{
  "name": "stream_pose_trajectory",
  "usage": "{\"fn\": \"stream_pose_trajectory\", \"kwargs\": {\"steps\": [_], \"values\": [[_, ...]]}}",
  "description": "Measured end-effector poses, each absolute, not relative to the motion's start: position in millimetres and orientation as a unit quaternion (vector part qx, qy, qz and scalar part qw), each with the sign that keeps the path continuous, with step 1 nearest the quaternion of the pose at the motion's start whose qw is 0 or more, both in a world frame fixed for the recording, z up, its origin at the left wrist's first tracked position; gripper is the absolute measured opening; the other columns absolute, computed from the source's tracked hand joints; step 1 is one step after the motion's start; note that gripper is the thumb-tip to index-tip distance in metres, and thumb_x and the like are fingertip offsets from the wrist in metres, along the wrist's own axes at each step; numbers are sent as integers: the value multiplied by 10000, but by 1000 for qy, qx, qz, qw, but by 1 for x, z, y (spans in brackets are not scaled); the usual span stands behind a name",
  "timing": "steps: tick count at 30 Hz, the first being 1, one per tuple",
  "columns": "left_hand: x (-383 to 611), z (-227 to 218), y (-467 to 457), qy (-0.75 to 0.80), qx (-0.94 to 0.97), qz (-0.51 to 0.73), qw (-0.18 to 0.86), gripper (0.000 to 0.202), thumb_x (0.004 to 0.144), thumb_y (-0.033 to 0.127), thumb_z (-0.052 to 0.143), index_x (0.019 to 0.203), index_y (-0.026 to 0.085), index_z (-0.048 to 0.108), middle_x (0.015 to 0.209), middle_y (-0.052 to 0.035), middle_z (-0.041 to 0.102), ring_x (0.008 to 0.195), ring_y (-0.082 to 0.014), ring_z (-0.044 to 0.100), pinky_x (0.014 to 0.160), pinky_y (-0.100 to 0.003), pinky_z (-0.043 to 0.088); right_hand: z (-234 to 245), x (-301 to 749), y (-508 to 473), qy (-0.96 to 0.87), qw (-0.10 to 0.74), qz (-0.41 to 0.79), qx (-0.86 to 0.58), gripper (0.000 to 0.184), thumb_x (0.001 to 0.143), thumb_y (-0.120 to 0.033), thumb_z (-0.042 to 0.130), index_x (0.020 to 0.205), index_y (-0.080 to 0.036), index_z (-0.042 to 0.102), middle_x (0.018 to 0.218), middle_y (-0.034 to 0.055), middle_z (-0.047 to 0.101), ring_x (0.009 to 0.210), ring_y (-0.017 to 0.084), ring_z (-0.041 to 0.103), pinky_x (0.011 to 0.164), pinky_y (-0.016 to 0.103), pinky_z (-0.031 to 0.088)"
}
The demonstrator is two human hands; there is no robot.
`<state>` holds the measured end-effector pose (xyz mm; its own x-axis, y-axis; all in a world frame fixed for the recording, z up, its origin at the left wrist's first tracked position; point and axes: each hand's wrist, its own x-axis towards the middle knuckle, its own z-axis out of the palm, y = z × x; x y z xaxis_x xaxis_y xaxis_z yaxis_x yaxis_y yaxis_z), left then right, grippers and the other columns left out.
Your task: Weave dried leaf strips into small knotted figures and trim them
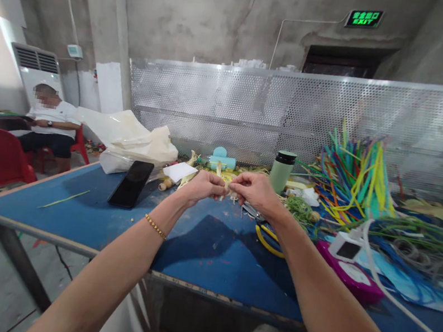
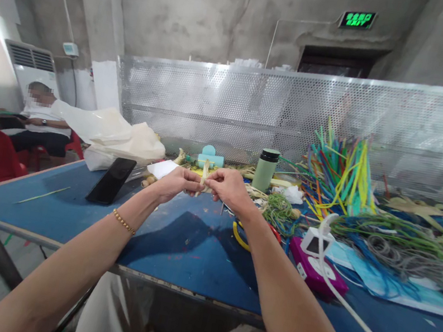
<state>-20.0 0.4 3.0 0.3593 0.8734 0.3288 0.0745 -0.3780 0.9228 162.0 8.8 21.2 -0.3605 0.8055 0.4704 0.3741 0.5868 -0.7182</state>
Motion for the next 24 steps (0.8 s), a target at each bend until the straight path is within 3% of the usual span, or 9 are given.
{"fn": "stream_pose_trajectory", "kwargs": {"steps": [4,10,19,24], "values": [[-20,5,-1,353,694,449,438,234,671,259,739,577,102,594,547,-19,553,509,-83,461,549,-263,330,21,162,10,-775,419,288,-375,54,727,-194,648,752,-157,618,580,5,623,453,135,593,458,259,481],[-19,5,-3,355,695,437,447,185,660,221,729,590,95,612,553,-24,573,509,-84,478,549,-257,346,22,161,10,-784,412,290,-363,165,708,-97,586,857,-166,569,658,-7,597,486,126,585,477,269,487],[-20,5,-4,374,710,419,425,112,641,174,697,577,108,634,546,-12,580,516,-81,478,550,-244,368,24,158,2,-864,345,84,-356,190,759,-114,549,887,-155,682,757,28,642,652,134,562,617,263,412],[-20,5,-5,363,718,405,434,98,648,176,677,582,110,650,566,-19,593,519,-79,477,555,-244,378,28,156,-1,-877,352,29,-327,61,745,-158,632,715,-167,684,742,22,607,682,129,521,651,260,378]]}}
